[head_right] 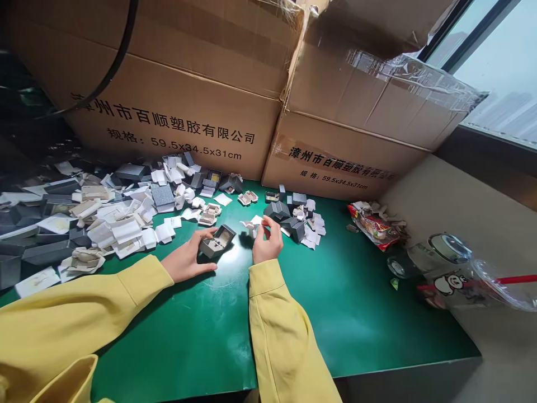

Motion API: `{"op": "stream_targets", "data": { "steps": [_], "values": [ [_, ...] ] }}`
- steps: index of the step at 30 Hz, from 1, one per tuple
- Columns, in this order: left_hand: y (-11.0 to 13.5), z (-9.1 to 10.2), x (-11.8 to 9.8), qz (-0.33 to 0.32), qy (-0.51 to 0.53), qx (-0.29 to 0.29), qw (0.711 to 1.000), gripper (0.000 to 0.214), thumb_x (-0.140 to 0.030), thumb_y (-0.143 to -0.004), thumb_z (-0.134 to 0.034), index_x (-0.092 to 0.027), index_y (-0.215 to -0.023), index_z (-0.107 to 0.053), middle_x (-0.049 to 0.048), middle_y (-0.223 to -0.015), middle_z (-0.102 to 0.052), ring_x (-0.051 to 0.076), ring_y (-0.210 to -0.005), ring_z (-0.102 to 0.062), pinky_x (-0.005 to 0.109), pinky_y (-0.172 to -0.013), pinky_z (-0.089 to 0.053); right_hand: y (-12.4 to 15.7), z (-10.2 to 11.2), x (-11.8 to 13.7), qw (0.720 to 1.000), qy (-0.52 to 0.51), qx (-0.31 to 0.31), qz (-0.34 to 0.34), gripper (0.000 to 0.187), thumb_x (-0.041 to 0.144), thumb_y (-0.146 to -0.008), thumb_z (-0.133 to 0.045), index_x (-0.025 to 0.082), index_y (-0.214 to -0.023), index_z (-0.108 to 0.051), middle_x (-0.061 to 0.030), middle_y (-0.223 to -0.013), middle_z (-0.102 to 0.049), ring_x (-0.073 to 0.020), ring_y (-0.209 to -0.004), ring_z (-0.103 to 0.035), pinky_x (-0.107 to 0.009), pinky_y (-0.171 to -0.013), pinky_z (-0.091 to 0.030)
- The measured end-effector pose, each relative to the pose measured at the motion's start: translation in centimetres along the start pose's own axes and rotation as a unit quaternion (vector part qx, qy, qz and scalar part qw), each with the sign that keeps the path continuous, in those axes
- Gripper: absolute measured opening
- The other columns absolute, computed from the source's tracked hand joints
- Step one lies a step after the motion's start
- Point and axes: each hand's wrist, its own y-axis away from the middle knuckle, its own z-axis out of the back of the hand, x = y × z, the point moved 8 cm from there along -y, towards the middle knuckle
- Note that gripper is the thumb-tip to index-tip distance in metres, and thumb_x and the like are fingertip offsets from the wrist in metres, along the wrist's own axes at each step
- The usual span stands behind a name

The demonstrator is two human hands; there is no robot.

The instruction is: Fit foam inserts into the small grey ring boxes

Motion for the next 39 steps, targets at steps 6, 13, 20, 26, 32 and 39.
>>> {"op": "stream_targets", "data": {
  "steps": [6,13,20,26,32,39],
  "values": [
    [0.5,-1.1,-1.4,-0.078,-0.066,0.072,0.992,0.064,-0.037,-0.079,-0.053,-0.021,-0.135,-0.025,0.0138,-0.146,-0.024,0.029,-0.135,-0.021,0.053,-0.109,-0.013,-0.2,-0.1,-1.5,0.997,-0.030,0.001,-0.069,0.028,0.030,-0.076,-0.050,0.015,-0.098,-0.059,-0.0045,-0.083,-0.055,-0.0122,-0.076,-0.056,-0.025,-0.065,-0.055],
    [0.5,0.9,-1.9,-0.090,-0.019,-0.041,0.995,0.054,-0.032,-0.077,-0.054,-0.020,-0.128,-0.038,0.0125,-0.150,-0.011,0.033,-0.137,-0.009,0.054,-0.107,-0.019,-0.1,-1.3,-4.2,0.966,-0.179,0.033,-0.186,0.037,0.032,-0.067,-0.061,0.015,-0.099,-0.056,-0.0025,-0.078,-0.057,-0.0131,-0.071,-0.059,-0.031,-0.067,-0.056],
    [-0.1,0.6,-2.5,-0.078,0.044,-0.042,0.995,0.040,-0.020,-0.074,-0.054,-0.020,-0.114,-0.049,0.0112,-0.128,-0.044,0.027,-0.119,-0.042,0.042,-0.096,-0.042,0.1,-1.0,-2.9,0.974,-0.155,0.030,-0.163,0.063,0.025,-0.066,-0.063,0.019,-0.124,-0.041,0.0005,-0.080,-0.059,-0.0108,-0.069,-0.061,-0.027,-0.069,-0.053],
    [0.0,-0.5,-3.4,-0.071,0.103,-0.034,0.992,0.044,-0.022,-0.073,-0.058,-0.022,-0.115,-0.047,0.0099,-0.121,-0.046,0.025,-0.114,-0.044,0.032,-0.074,-0.052,1.1,-1.5,-0.1,0.991,-0.022,0.093,-0.093,0.046,0.026,-0.069,-0.063,0.018,-0.114,-0.054,0.0003,-0.074,-0.066,-0.0126,-0.070,-0.062,-0.027,-0.070,-0.051],
    [-2.0,0.1,-1.2,-0.014,0.038,-0.041,0.998,0.100,-0.048,-0.059,-0.071,-0.027,-0.139,-0.016,0.0130,-0.139,-0.030,0.034,-0.127,-0.030,0.048,-0.096,-0.037,1.5,-3.0,2.4,0.970,0.017,0.240,0.032,0.031,0.023,-0.073,-0.057,0.023,-0.103,-0.062,0.0003,-0.079,-0.068,-0.0127,-0.072,-0.062,-0.025,-0.066,-0.050],
    [-5.2,-1.5,-0.4,-0.046,0.032,0.028,0.998,0.108,-0.051,-0.058,-0.071,-0.022,-0.142,-0.011,0.0152,-0.131,-0.043,0.034,-0.117,-0.043,0.051,-0.097,-0.032,1.9,-3.6,1.2,0.951,0.044,0.305,0.034,0.031,0.022,-0.073,-0.055,0.025,-0.103,-0.064,0.0017,-0.078,-0.068,-0.0119,-0.068,-0.062,-0.024,-0.062,-0.050]
  ]
}}
